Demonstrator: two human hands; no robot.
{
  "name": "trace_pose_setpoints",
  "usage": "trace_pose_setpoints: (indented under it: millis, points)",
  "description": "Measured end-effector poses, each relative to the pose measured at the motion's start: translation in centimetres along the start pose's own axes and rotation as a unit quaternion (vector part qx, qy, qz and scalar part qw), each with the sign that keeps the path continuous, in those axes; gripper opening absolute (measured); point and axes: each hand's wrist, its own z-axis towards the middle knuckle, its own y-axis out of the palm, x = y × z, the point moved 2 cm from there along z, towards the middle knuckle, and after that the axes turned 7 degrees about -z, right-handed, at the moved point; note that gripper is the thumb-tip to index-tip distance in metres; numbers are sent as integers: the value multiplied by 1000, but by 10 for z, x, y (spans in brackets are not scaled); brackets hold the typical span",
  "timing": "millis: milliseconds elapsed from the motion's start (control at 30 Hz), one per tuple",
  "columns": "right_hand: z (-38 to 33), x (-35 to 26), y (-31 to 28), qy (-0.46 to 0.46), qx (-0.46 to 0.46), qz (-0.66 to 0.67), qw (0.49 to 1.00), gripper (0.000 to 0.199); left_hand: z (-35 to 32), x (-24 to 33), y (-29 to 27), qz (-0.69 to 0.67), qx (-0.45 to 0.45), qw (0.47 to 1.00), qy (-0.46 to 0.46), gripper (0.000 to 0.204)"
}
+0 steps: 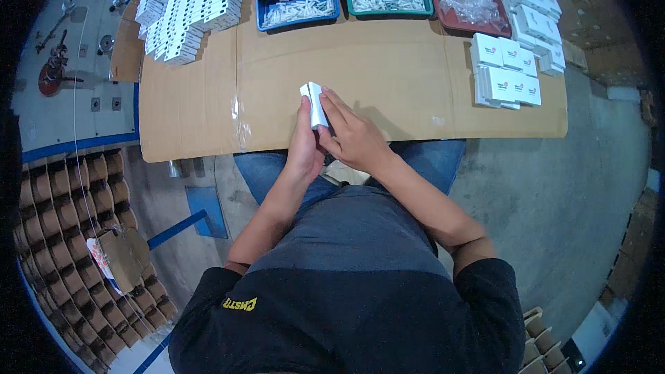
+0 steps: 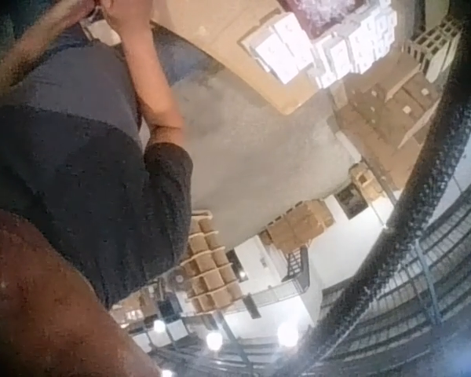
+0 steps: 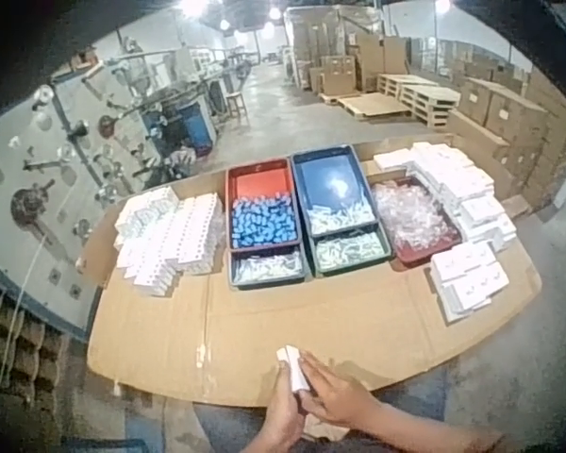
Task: Pack small components into white boxes and organize them on a workstation.
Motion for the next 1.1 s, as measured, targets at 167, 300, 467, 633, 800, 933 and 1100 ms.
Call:
trace_pose_setpoints:
  millis: [167, 300, 467, 633, 800, 933, 1100]
  points:
    - [-3, 12, 14, -36, 6, -67, 997, 55, 6, 2, 0, 29, 13, 999, 15, 55]
    - [-1, 15, 14, -54, -16, -96, 994, 54, 8, 0, 3, -4, 14, 999, 37, 50]
    - [-5, 22, 10, -42, -38, -73, 996, 53, 13, -9, 1, -15, 2, 1000, 10, 48]
    - [1, 25, -9, -29, -62, -8, 998, 54, 13, -16, -1, -42, 38, 998, -34, 49]
    - [17, 15, -53, 46, -109, 146, 982, 42, 10, -2, 0, -79, 5, 996, -32, 55]
    - [8, 32, -61, 105, -116, 172, 973, 23, 5, 12, 4, -73, -35, 996, 29, 63]
    - [-9, 49, -43, 273, -70, 320, 905, 28, 8, 13, -3, 47, -57, 981, 182, 89]
